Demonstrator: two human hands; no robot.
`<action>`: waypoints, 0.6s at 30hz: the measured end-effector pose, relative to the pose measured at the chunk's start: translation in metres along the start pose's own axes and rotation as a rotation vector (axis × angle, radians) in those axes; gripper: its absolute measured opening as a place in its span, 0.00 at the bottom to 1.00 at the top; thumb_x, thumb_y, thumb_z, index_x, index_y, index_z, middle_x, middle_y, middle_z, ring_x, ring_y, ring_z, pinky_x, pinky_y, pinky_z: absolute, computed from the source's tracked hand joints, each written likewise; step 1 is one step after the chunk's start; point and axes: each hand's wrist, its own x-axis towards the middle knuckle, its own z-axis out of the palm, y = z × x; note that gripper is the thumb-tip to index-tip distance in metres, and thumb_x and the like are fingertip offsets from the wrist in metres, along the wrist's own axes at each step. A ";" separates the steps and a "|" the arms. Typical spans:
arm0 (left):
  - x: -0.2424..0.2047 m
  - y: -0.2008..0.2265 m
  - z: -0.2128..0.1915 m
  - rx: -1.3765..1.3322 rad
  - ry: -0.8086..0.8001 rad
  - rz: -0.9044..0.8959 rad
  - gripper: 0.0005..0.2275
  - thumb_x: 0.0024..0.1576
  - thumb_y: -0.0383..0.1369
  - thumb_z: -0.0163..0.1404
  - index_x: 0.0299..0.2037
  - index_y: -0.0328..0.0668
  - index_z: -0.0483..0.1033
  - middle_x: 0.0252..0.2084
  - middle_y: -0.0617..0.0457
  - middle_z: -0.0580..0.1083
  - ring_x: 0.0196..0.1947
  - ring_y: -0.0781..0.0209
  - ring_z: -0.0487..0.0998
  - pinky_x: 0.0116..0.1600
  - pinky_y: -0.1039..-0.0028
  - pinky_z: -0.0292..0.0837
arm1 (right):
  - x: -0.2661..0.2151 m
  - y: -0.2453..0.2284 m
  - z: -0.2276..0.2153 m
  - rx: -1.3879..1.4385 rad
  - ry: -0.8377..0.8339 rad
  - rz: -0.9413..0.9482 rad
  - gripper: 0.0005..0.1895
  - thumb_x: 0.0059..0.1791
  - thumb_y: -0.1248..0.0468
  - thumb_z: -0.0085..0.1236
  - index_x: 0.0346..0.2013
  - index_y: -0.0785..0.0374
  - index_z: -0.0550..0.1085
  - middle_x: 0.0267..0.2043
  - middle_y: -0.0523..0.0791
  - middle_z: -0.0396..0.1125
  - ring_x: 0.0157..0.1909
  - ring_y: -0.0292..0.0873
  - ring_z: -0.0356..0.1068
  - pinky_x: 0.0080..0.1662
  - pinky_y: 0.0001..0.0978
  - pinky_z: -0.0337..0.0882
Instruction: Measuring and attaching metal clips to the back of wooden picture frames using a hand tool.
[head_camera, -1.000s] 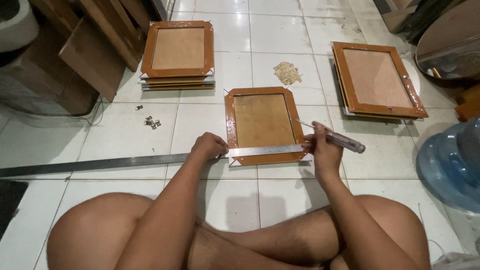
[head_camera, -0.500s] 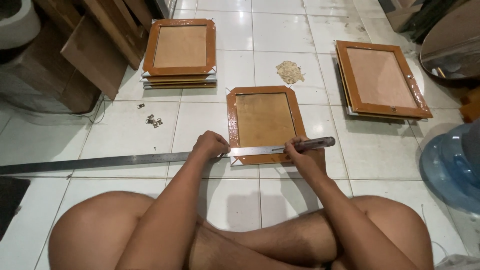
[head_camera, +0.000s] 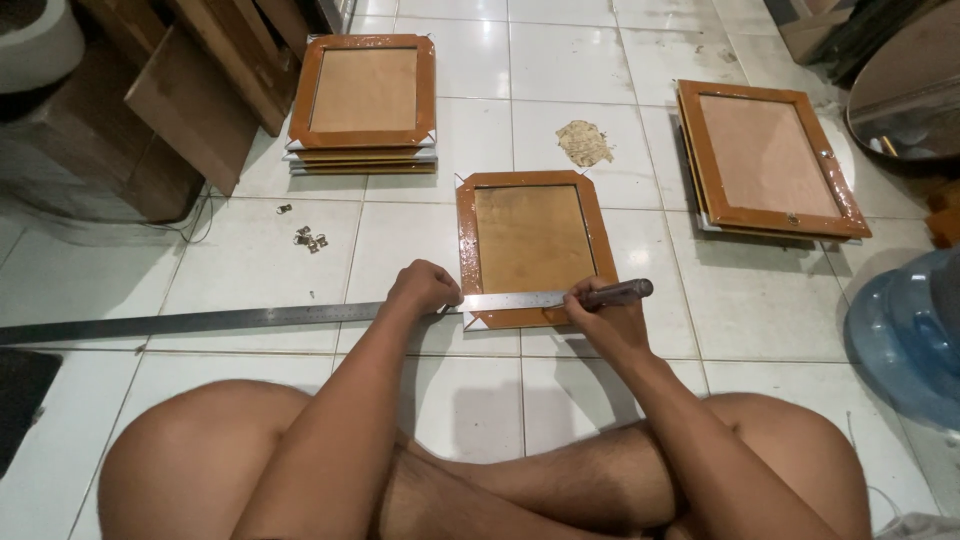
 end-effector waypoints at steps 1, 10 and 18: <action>-0.001 0.000 0.000 0.002 0.005 0.006 0.10 0.51 0.26 0.65 0.42 0.47 0.92 0.41 0.46 0.87 0.49 0.43 0.86 0.55 0.60 0.76 | 0.001 0.002 0.000 -0.044 -0.007 -0.028 0.08 0.54 0.57 0.64 0.39 0.58 0.83 0.33 0.54 0.79 0.40 0.53 0.81 0.45 0.41 0.76; -0.001 0.001 0.000 0.017 0.014 0.013 0.09 0.51 0.27 0.65 0.41 0.47 0.92 0.39 0.48 0.87 0.48 0.45 0.86 0.53 0.61 0.76 | 0.002 0.002 0.002 -0.082 -0.032 -0.076 0.10 0.56 0.57 0.64 0.41 0.60 0.84 0.36 0.55 0.82 0.44 0.54 0.83 0.46 0.41 0.78; -0.004 0.003 -0.002 0.012 0.011 0.013 0.09 0.51 0.26 0.65 0.40 0.47 0.92 0.39 0.47 0.87 0.47 0.44 0.86 0.53 0.61 0.76 | 0.006 0.011 0.009 -0.131 0.000 -0.241 0.05 0.55 0.62 0.65 0.38 0.59 0.82 0.29 0.54 0.79 0.37 0.57 0.82 0.41 0.42 0.78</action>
